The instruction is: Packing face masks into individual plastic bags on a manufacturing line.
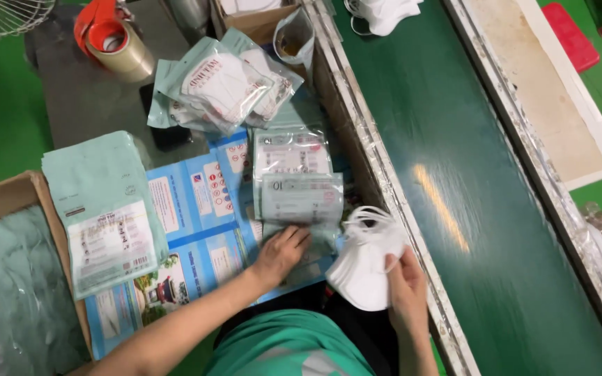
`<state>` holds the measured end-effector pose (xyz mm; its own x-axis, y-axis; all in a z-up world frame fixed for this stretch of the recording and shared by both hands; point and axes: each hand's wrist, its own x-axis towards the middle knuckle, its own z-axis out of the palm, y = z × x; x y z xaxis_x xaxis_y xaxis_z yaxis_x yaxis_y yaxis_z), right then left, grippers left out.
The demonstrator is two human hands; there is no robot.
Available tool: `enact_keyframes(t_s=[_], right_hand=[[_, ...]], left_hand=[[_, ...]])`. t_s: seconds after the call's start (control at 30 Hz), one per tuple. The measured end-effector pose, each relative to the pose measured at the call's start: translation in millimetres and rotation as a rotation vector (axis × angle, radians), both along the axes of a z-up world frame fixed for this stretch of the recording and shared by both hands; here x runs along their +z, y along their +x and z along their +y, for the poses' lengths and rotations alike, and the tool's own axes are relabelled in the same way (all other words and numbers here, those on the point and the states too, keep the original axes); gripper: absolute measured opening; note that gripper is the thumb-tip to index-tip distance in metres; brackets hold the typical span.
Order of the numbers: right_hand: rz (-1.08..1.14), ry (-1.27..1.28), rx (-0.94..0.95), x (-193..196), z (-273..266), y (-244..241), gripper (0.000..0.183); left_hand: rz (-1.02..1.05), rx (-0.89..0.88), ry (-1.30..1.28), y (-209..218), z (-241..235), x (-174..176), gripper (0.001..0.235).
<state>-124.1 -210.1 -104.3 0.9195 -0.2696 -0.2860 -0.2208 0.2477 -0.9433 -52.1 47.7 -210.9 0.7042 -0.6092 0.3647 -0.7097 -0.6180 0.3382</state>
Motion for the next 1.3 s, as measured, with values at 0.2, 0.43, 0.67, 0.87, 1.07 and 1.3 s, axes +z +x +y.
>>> enact_keyframes(t_s=[0.2, 0.43, 0.67, 0.87, 1.07, 1.3], right_hand=[[0.094, -0.223, 0.18, -36.3, 38.2, 14.6, 0.032], [0.138, 0.059, 0.175, -13.3, 35.8, 33.9, 0.022], [-0.313, -0.979, -0.07, 56.6, 54.8, 43.9, 0.023], [-0.387, -0.398, -0.23, 50.9, 20.5, 57.6, 0.01], [-0.1, -0.389, -0.261, 89.0, 43.0, 79.0, 0.034], [-0.156, 0.446, -0.049, -21.2, 1.9, 40.8, 0.02]], left_hand=[[0.014, -0.054, -0.097, 12.8, -5.0, -17.4, 0.035], [-0.108, -0.038, -0.355, 16.9, -17.1, 110.8, 0.023], [-0.178, 0.023, -0.415, 9.3, -36.7, 170.5, 0.009], [-0.052, 0.15, -0.789, 18.0, -44.8, 169.6, 0.029], [1.167, 0.613, -0.86, 21.9, -79.8, 134.8, 0.055], [1.131, 0.257, -1.169, 26.5, -92.0, 131.0, 0.038]])
